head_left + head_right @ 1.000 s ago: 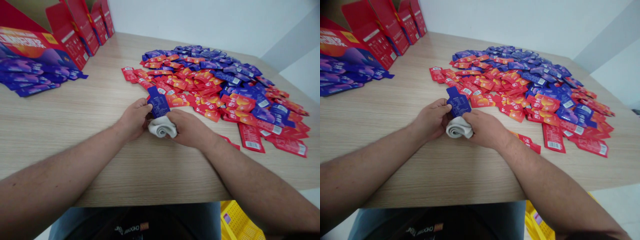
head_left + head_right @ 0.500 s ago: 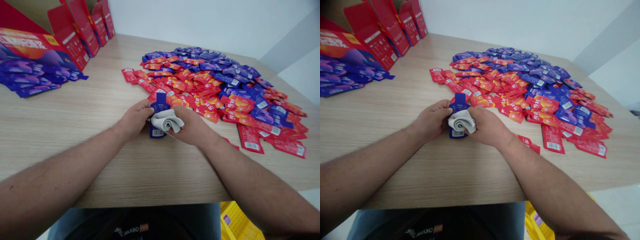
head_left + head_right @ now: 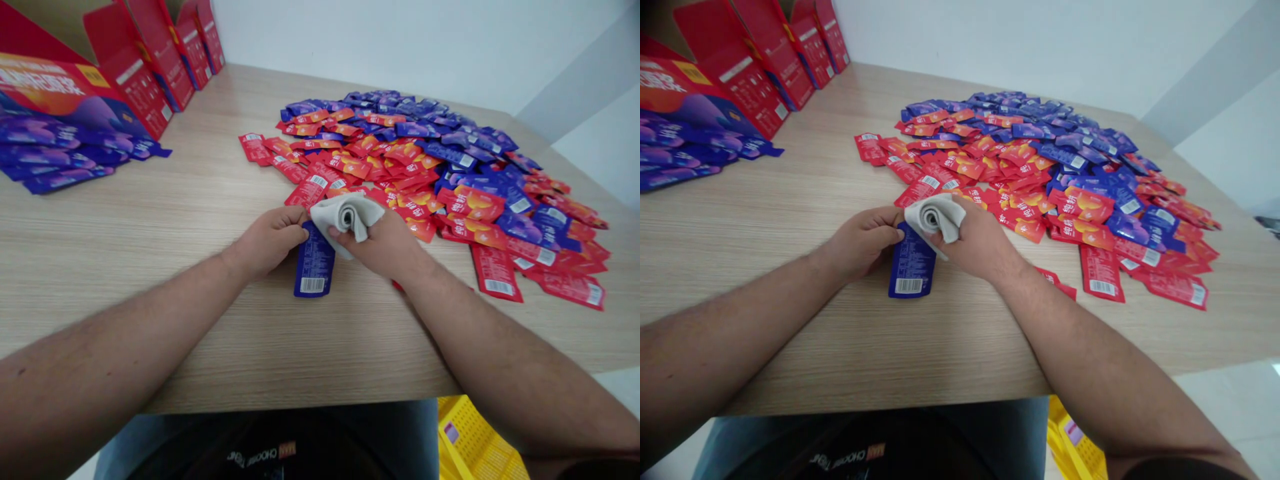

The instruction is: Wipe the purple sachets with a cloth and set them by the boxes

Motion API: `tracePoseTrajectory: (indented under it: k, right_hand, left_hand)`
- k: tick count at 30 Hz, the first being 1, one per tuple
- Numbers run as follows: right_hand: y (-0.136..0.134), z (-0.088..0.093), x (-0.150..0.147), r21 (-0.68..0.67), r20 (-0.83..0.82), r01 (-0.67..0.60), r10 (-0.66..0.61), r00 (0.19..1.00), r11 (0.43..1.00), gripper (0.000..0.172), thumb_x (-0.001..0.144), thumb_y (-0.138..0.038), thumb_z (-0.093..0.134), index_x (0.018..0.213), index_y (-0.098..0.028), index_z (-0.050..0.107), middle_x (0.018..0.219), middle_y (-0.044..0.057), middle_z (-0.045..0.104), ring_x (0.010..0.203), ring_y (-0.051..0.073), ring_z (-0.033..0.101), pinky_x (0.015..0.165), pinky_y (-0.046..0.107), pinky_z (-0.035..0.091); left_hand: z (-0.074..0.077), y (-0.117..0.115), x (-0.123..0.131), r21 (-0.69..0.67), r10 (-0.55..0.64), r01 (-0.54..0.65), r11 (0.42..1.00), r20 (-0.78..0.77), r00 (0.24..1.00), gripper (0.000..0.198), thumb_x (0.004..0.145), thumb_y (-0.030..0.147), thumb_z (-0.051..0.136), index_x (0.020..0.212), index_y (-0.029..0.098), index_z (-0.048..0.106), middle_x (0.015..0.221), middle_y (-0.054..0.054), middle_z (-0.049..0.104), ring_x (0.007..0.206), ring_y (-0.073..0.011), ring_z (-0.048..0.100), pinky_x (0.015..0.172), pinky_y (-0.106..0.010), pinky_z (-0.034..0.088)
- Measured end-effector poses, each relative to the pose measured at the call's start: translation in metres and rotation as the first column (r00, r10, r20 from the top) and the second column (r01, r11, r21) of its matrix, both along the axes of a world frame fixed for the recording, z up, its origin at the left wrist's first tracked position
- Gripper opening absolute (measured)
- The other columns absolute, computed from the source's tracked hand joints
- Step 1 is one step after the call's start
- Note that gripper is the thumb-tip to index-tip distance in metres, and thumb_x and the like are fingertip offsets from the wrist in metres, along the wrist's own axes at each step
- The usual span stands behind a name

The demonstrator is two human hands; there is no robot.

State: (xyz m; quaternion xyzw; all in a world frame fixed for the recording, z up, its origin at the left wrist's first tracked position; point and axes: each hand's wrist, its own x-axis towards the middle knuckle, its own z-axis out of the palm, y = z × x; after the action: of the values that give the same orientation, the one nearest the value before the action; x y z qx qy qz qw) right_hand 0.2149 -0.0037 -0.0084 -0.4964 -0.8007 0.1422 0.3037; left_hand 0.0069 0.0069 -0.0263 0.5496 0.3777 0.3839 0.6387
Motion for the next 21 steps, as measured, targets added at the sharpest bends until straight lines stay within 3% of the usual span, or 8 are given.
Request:
tracePoseTrajectory:
  k: [5, 9, 13, 16, 21]
  right_hand:
    - [0.0010, 0.0022, 0.0018, -0.028, -0.005, 0.057, -0.057, 0.998, 0.998, 0.037, 0.088, -0.043, 0.066, 0.119, -0.023, 0.068, 0.107, 0.007, 0.077, 0.098, 0.029, 0.070, 0.085, 0.042, 0.055]
    - [0.0011, 0.0031, 0.0015, -0.003, 0.015, 0.000, 0.000, 1.000, 1.000, 0.036, 0.086, -0.042, 0.067, 0.117, -0.024, 0.070, 0.112, 0.007, 0.076, 0.101, 0.028, 0.070, 0.087, 0.040, 0.055]
    - [0.0012, 0.0022, 0.0011, -0.030, 0.037, 0.086, -0.084, 0.996, 0.996, 0.037, 0.087, -0.040, 0.065, 0.119, -0.022, 0.069, 0.108, 0.007, 0.077, 0.099, 0.028, 0.070, 0.084, 0.040, 0.055]
    - [0.0014, 0.0024, 0.0015, -0.074, 0.033, 0.035, -0.033, 0.999, 0.997, 0.036, 0.087, -0.041, 0.067, 0.117, -0.021, 0.069, 0.107, 0.006, 0.077, 0.097, 0.027, 0.071, 0.082, 0.037, 0.055]
    - [0.0015, 0.0069, 0.0040, -0.025, 0.027, 0.078, -0.077, 0.997, 0.997, 0.035, 0.087, -0.039, 0.066, 0.117, -0.022, 0.069, 0.104, 0.006, 0.077, 0.094, 0.027, 0.070, 0.081, 0.039, 0.054]
  left_hand:
    - [0.0017, -0.0005, -0.0027, 0.079, -0.050, 0.055, 0.995, -0.056, 0.997, 0.020, 0.068, 0.019, 0.060, 0.057, 0.021, 0.045, 0.058, 0.003, 0.044, 0.057, -0.0123, 0.039, 0.058, -0.028, 0.032]
    - [0.0017, 0.0000, -0.0047, 0.156, -0.090, 0.120, 0.980, -0.187, 0.978, 0.016, 0.068, 0.018, 0.057, 0.058, 0.021, 0.045, 0.059, 0.002, 0.045, 0.058, -0.0122, 0.040, 0.058, -0.028, 0.032]
    - [0.0053, 0.0015, -0.0062, 0.261, -0.129, 0.207, 0.943, -0.286, 0.949, 0.017, 0.069, 0.019, 0.055, 0.059, 0.021, 0.041, 0.061, 0.002, 0.047, 0.059, -0.0120, 0.042, 0.058, -0.028, 0.032]
    - [0.0081, 0.0023, -0.0072, 0.302, -0.145, 0.265, 0.916, -0.368, 0.919, 0.016, 0.069, 0.018, 0.053, 0.060, 0.021, 0.040, 0.059, 0.004, 0.043, 0.057, -0.0112, 0.039, 0.055, -0.027, 0.030]
    - [0.0066, 0.0025, -0.0055, 0.321, -0.163, 0.270, 0.908, -0.324, 0.932, 0.017, 0.071, 0.017, 0.052, 0.060, 0.021, 0.039, 0.061, 0.004, 0.044, 0.058, -0.0106, 0.040, 0.057, -0.028, 0.032]
